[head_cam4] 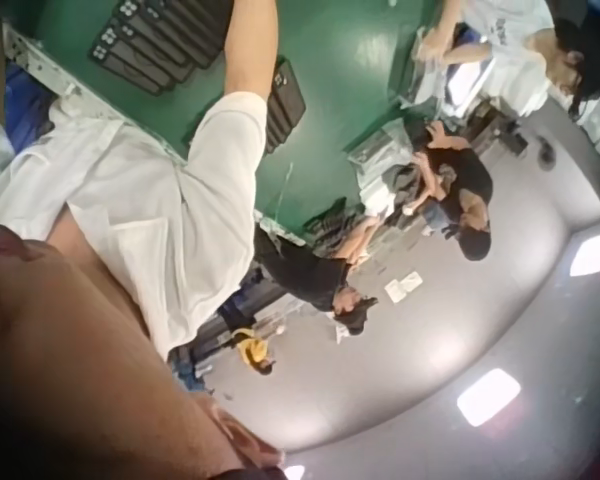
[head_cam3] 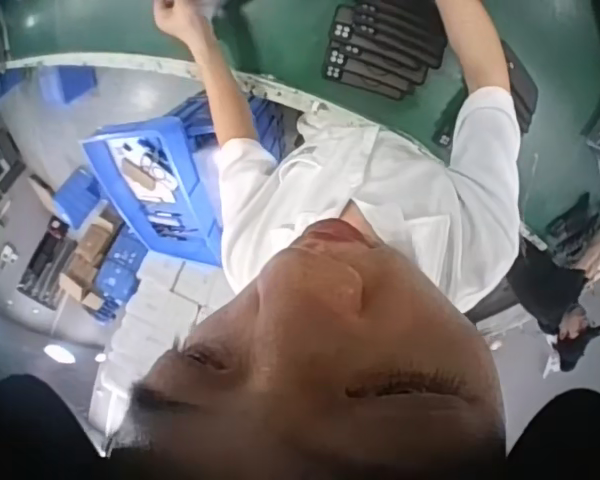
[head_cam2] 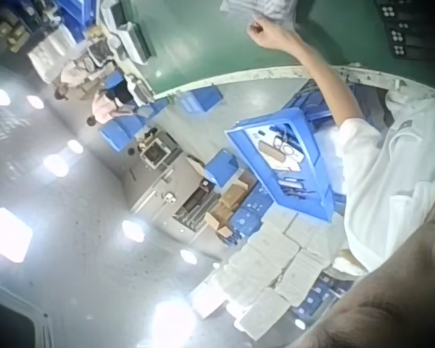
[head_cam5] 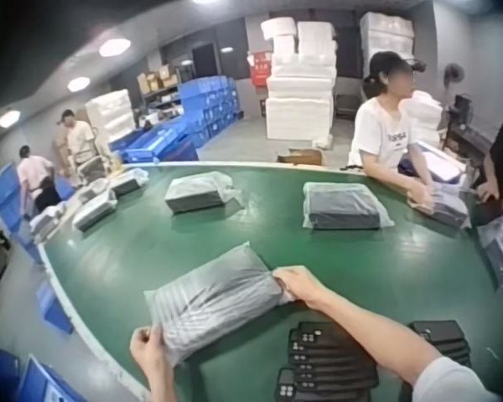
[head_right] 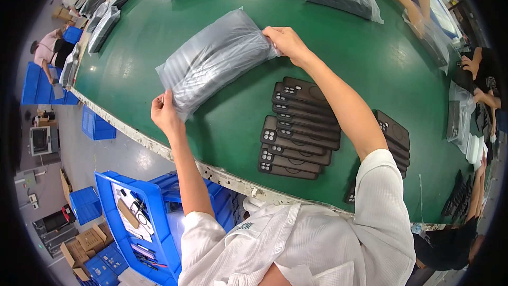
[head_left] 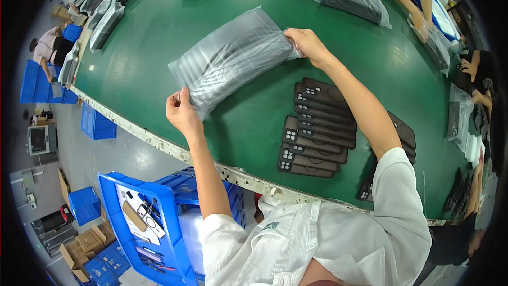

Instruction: The person packages phone cases by fitting foam inserts into them, stacking the cases together, placing the stacks into plastic bags, and writing labels onto the bags with a marker.

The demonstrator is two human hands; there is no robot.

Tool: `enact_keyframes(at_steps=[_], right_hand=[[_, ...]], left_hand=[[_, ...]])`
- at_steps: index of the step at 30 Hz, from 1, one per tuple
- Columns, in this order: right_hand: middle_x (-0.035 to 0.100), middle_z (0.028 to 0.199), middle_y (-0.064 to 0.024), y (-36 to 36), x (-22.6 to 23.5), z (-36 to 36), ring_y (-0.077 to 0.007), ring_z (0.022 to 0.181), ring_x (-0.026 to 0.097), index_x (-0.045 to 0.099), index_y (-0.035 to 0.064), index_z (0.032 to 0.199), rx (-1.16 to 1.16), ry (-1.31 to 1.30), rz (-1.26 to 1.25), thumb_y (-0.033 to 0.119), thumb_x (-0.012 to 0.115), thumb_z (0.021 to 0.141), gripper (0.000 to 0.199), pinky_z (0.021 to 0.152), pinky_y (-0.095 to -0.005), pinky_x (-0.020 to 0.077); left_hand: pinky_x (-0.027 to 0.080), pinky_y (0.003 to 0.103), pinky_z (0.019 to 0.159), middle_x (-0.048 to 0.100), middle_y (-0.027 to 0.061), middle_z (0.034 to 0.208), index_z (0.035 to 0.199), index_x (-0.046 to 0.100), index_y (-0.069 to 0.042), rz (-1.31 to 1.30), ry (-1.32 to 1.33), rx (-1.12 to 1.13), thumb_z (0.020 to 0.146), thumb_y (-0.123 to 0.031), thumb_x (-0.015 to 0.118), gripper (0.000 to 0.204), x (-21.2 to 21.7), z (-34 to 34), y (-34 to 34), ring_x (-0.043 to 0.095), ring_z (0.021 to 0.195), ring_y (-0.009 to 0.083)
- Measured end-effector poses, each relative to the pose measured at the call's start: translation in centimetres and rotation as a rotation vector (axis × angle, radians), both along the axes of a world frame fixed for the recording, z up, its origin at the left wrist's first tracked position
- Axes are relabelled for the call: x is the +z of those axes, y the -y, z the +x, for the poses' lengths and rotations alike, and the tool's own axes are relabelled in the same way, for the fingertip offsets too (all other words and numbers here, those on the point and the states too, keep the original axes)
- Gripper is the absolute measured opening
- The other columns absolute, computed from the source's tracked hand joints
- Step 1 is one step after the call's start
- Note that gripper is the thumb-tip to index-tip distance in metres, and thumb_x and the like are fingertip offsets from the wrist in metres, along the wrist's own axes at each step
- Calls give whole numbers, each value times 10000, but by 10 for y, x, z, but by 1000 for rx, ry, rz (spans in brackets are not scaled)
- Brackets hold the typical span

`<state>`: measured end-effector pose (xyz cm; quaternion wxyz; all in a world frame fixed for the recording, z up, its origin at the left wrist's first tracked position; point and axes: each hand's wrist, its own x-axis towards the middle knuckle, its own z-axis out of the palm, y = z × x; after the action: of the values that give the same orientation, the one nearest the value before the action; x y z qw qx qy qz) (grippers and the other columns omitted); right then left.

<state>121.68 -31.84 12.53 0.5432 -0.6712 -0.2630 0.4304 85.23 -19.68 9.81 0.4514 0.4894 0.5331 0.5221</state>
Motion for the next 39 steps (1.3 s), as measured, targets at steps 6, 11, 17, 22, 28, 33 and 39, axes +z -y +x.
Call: enact_keyframes(at_steps=[6, 11, 17, 22, 28, 33, 39], right_hand=[[459, 696, 89, -4, 4, 10, -61, 584, 323, 633, 155, 751, 8, -145, -144, 393, 695, 955, 319, 531, -291, 214], [548, 709, 22, -12, -5, 18, -118, 615, 448, 700, 115, 785, 0, -84, -192, 451, 780, 896, 363, 535, -324, 337], [761, 1119, -156, -1, -4, 13, -346, 1084, 729, 717, -11, 1195, -251, 955, -149, 492, 791, 905, 586, 981, -450, 566], [751, 1102, -224, 6, 20, -22, -393, 1056, 717, 715, -14, 1169, -331, 926, 276, 415, 674, 1016, 458, 954, -453, 560], [737, 1159, -333, 14, 16, -53, -511, 1153, 685, 752, -20, 1162, -33, 644, -81, 571, 573, 1040, 629, 1021, -515, 533], [695, 1269, -355, 78, 21, 9, -527, 1199, 663, 683, -72, 1305, -140, 850, -48, 592, 523, 1051, 728, 1074, -572, 516], [671, 1262, -180, 367, 96, -45, -322, 1186, 672, 626, -8, 1352, -626, 1143, 108, 219, 770, 982, 458, 1032, -420, 545]], left_hand=[[604, 389, 886, 714, 102, 1160, 1284, 571, -48, -297, 691, -189, 1077, -117, 689, 248, -8, 21, 2, 717, 1039, 214], [592, 361, 870, 688, 121, 1209, 1324, 601, -31, -74, 559, -239, 1101, -156, 657, 261, -26, 21, 3, 710, 1005, 217], [481, 538, 1037, 645, 240, 1268, 1417, 581, 27, 418, -1048, -2, 953, -145, 739, 519, -12, -18, 17, 593, 1171, 447], [486, 460, 1086, 664, 331, 1388, 1452, 556, 76, 130, -304, 126, 1132, -381, 531, 558, 44, 17, 53, 665, 1264, 413], [475, 461, 1098, 672, 303, 1388, 1421, 593, 89, 4, -280, -123, 1114, -435, 564, 608, 11, 51, 63, 651, 1257, 444], [501, 470, 1065, 731, 271, 1276, 1326, 689, 81, 82, -417, -471, 1114, -402, 569, 541, -71, 52, 10, 672, 1196, 427], [563, 543, 921, 674, 390, 1221, 1354, 612, 116, 269, -698, -228, 1140, -494, 517, 653, -43, 64, 45, 684, 1030, 497]])
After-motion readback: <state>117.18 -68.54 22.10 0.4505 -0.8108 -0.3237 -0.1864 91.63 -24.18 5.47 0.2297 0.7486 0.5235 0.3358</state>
